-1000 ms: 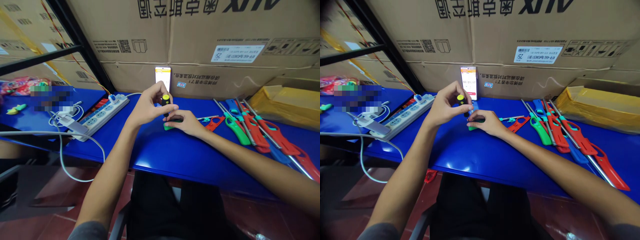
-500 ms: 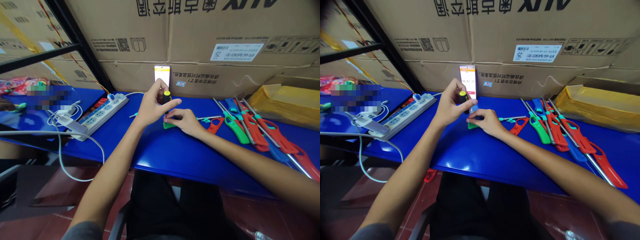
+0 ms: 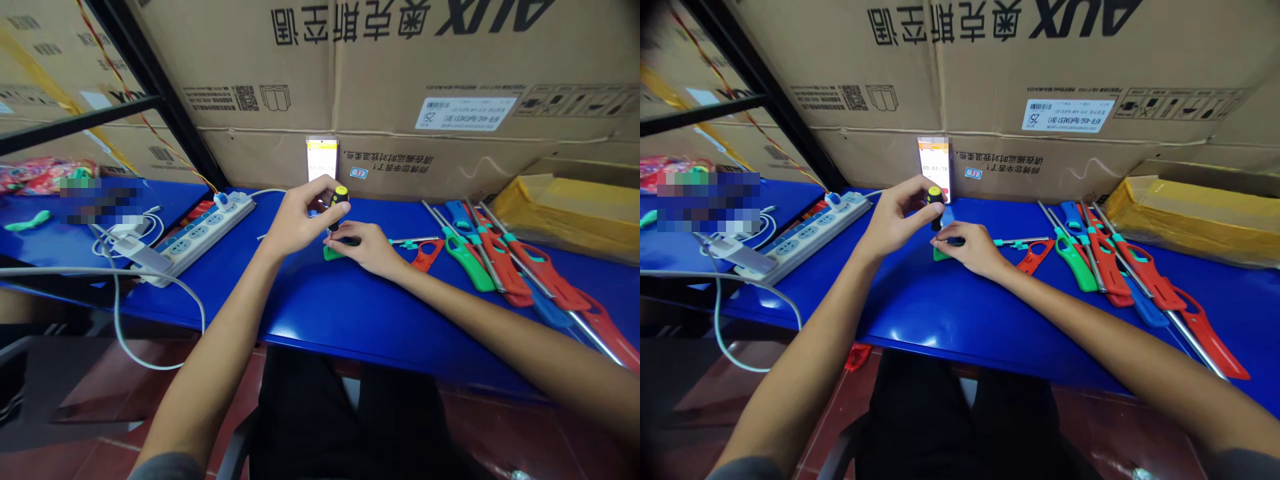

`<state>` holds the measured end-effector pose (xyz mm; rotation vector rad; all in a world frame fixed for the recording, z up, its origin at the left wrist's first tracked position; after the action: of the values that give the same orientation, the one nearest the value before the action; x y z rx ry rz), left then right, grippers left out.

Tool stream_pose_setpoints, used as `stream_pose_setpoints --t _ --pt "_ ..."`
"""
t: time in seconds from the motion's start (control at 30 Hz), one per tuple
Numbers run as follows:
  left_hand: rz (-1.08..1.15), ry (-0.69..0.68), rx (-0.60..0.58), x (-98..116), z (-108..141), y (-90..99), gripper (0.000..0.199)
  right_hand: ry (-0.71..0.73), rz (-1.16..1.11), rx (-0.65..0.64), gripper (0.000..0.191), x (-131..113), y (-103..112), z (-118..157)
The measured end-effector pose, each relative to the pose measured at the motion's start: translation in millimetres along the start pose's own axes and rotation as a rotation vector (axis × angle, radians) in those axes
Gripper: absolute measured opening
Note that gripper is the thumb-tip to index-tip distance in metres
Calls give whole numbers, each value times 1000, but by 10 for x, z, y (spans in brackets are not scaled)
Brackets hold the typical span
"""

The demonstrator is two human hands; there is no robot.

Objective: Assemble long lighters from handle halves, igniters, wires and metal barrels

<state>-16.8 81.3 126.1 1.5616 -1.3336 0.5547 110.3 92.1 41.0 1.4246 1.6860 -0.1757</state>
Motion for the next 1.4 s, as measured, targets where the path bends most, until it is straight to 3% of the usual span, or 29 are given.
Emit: stream_pose_setpoints --t 0.2,0.43,0.7,0.9,1.1,1.4 --pt "128 13 -94 1 -10 -78 42 43 84 -41 13 -13 -3 -33" --pt "-13 -17 -29 44 -16 -20 45 62 121 -81 19 -35 -26 -49" --pt "-67 10 9 -78 -50 -19 57 18 43 -32 9 -6 -15 -36" --pt "-114 40 -5 -119 -45 -78 57 -80 -52 26 22 170 -31 14" --pt "-108 34 -19 -92 -42 -76 58 -69 -47 50 28 180 3 5" --pt "6 -3 -35 36 -8 -28 39 26 26 -8 7 12 -16 -25"
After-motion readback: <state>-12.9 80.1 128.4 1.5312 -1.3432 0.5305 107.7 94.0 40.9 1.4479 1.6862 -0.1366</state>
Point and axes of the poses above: each hand's wrist, its own z-axis away from the middle knuckle, its own y-axis out of the back of the hand, x = y × z, the point moved 10 cm from there along -z, towards the middle knuckle, and after that the axes turned 14 degrees about y, right-handed, at the moved point
